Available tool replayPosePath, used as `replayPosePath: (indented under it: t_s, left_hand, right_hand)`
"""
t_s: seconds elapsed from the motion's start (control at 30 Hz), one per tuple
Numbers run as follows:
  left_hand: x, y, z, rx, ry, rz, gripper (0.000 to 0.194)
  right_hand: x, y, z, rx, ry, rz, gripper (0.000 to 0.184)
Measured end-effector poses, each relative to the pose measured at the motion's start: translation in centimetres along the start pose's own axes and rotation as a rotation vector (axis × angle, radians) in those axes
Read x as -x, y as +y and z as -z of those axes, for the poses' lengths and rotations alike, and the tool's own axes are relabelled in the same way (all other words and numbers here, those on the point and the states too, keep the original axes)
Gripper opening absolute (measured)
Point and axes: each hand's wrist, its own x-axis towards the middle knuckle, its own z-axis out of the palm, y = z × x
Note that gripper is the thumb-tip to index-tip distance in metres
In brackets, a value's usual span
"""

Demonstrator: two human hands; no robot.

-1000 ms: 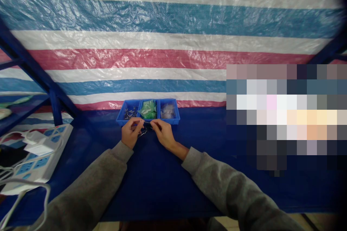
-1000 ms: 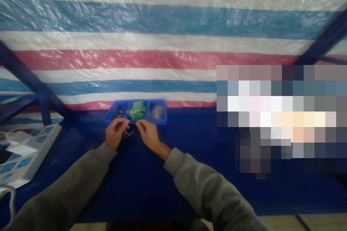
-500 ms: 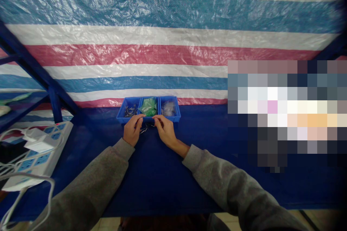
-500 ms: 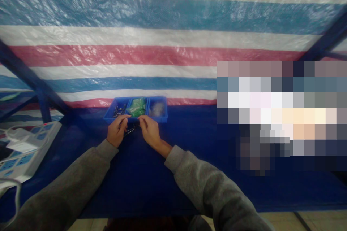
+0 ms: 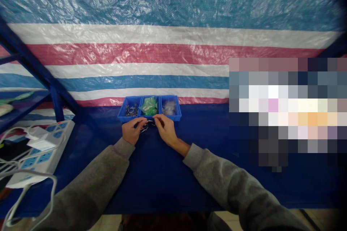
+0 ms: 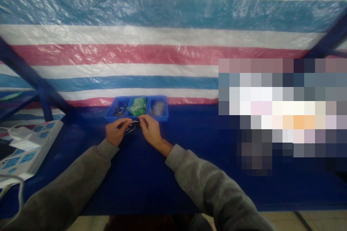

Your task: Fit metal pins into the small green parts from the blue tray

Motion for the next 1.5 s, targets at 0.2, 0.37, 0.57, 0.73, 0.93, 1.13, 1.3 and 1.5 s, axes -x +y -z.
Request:
replayPosePath:
  t_s: [0.2,0.37,0.57,0.73,0.93,1.13,1.3,1.5]
  left_hand:
    - [0.0,-0.2,-0.1,0.127,0.021,0.035,0.019]
    - [0.0,-0.1,-0.1,0.128,0.018,0.049,0.02]
    - [-0.1,0.1,-0.2,0.12,0.011,0.07,0.023]
    - [-0.1,0.1,-0.1,0.151,-0.026,0.041,0.021]
    - [0.0,1.4,0.4,0.005,0.016,-0.151,0.014]
    - [-0.7,1.2,1.7,-0.211,0.233,-0.279,0.014]
    - [-2.7,-0.6,3.5,-0.527,0.328,-0.383,0.01]
    - [-2.9,-0.3,3.3,-0.539,0.166,-0.401,0.017]
  right_hand:
    - [0.0,0.2,-0.1,0.046,-0.033,0.03,0.021]
    - [0.0,-0.1,0.0,0.043,-0.055,0.039,0.024]
    - [-0.1,-0.4,0.0,0.043,-0.038,0.029,0.026]
    - [-0.1,-0.3,0.1,0.05,-0.046,0.052,0.027]
    - [-0.1,-0.4,0.1,0.059,-0.088,0.068,0.029]
    - [-0.1,-0.4,0.1,0.068,-0.045,0.045,0.026]
    - [-0.2,-0.3,0.1,0.082,-0.053,0.037,0.024]
    - [0.1,-0.2,-0.1,0.301,-0.098,-0.01,0.019]
